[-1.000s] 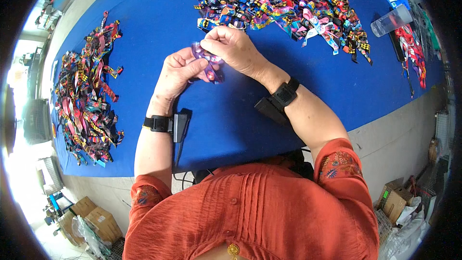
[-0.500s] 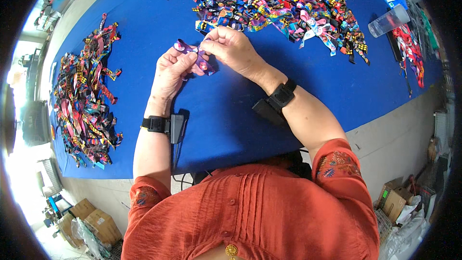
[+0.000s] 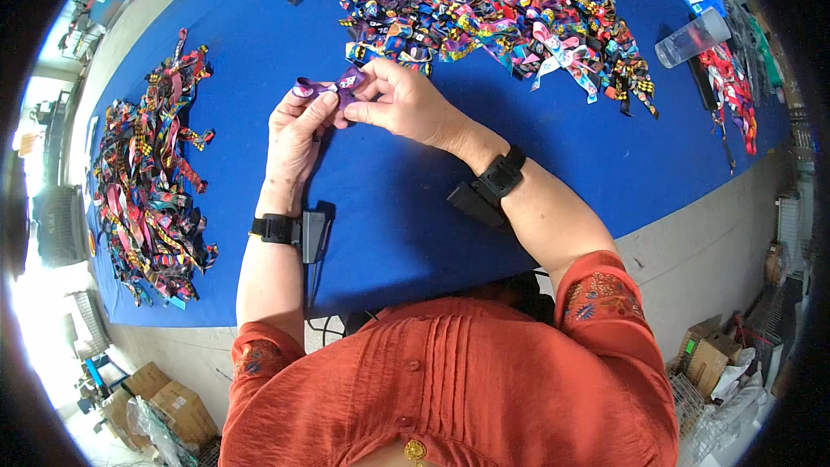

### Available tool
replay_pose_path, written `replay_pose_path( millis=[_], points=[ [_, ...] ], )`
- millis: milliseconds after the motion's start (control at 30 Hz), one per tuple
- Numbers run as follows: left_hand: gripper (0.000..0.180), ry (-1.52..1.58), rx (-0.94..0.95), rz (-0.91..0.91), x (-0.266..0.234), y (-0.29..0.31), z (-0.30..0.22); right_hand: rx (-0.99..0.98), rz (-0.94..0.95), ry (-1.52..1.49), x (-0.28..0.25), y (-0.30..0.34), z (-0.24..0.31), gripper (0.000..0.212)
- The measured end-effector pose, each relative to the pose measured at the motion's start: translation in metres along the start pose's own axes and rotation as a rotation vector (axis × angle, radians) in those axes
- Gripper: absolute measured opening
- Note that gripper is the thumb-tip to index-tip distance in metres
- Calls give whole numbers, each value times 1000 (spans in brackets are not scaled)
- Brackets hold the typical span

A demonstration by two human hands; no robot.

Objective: Sort and arrange colorful lanyards on a large table.

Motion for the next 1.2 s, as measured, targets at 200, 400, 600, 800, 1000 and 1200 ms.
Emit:
replay_pose_path(
  millis=[200, 400, 600, 800, 1000, 1200],
  points=[
    [12, 20, -38, -56, -8, 0, 2, 100, 8, 100, -2, -3, -9, 14],
    [11, 202, -23, -53, -7, -1, 1, 104, 0, 156, -1, -4, -13, 16],
    [16, 242, -42, -63, -10, -4, -3, 151, 4, 183, -1, -3, -10, 14],
    [19, 118, -40, -69, -10, -6, -5, 154, 11, 139, -1, -3, -9, 17],
    [12, -69, -37, -121, -15, -18, -26, 198, -51, 54, -5, -1, -4, 33],
    [7, -377, 34, -37, 1, -63, -76, 198, -1, -5, -7, -8, -12, 35]
  ],
)
Point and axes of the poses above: each hand's wrist, its own y-axis away from the middle knuckle, its own x-axis out of the palm, z = x × y, the point moved 5 cm from there along -y, towards the middle knuckle, and after that the axes turned 14 degrees about x, right-handed, at the moved point
